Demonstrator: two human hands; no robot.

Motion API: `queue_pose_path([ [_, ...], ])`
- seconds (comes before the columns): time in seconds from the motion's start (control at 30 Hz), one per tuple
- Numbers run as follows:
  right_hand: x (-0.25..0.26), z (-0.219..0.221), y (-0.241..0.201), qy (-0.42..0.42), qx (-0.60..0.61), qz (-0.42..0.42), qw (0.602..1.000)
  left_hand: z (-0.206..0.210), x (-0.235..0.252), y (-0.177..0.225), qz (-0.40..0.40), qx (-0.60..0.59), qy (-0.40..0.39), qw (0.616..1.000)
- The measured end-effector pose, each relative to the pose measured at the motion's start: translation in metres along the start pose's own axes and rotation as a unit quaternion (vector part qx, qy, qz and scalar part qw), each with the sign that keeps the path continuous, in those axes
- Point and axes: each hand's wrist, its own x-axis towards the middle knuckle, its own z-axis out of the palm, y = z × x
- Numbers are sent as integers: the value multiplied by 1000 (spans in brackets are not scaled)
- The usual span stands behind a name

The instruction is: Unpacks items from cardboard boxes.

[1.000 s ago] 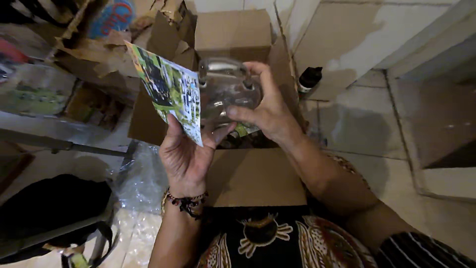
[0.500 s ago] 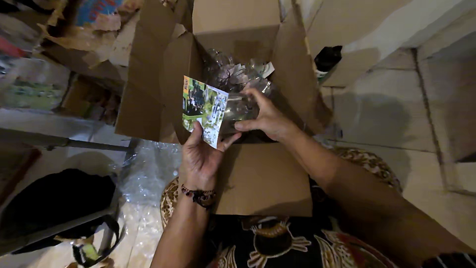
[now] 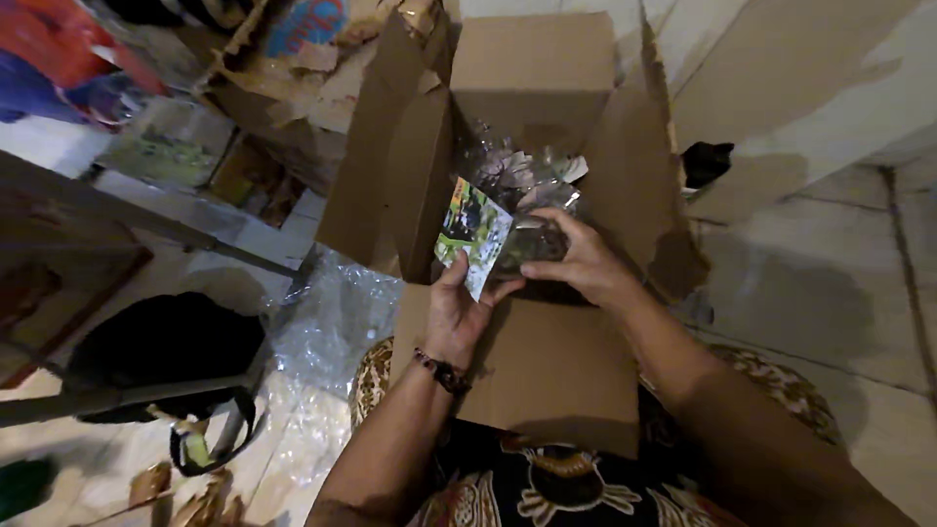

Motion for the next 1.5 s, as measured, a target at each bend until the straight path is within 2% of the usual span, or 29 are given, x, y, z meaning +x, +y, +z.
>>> queue_pose_path([
  [0.17, 4, 3, -1, -3, 16, -4, 1000, 0, 3, 3, -8, 4, 19, 1000],
  [0.33, 5, 4, 2, -7, -31, -29, 999, -4, 5, 4, -11, -1, 12, 1000],
  [0.57, 4, 4, 0, 47, -158, -163, 973, -1, 2, 6, -15, 18, 29, 999],
  [0.8, -3, 11, -10, 100, -235, -235, 938, 2, 2, 4, -21, 54, 34, 998],
  [1.0, -7, 13, -13, 94, -226, -208, 947, -2, 4, -2, -46, 82, 13, 995],
  [1.23, -6, 8, -15, 68, -234, -121, 962, -3, 5, -3, -57, 84, 10, 995],
  [1.5, -4, 3, -12, 103, -191, -95, 971, -3, 5, -2, -44, 63, -31, 997],
])
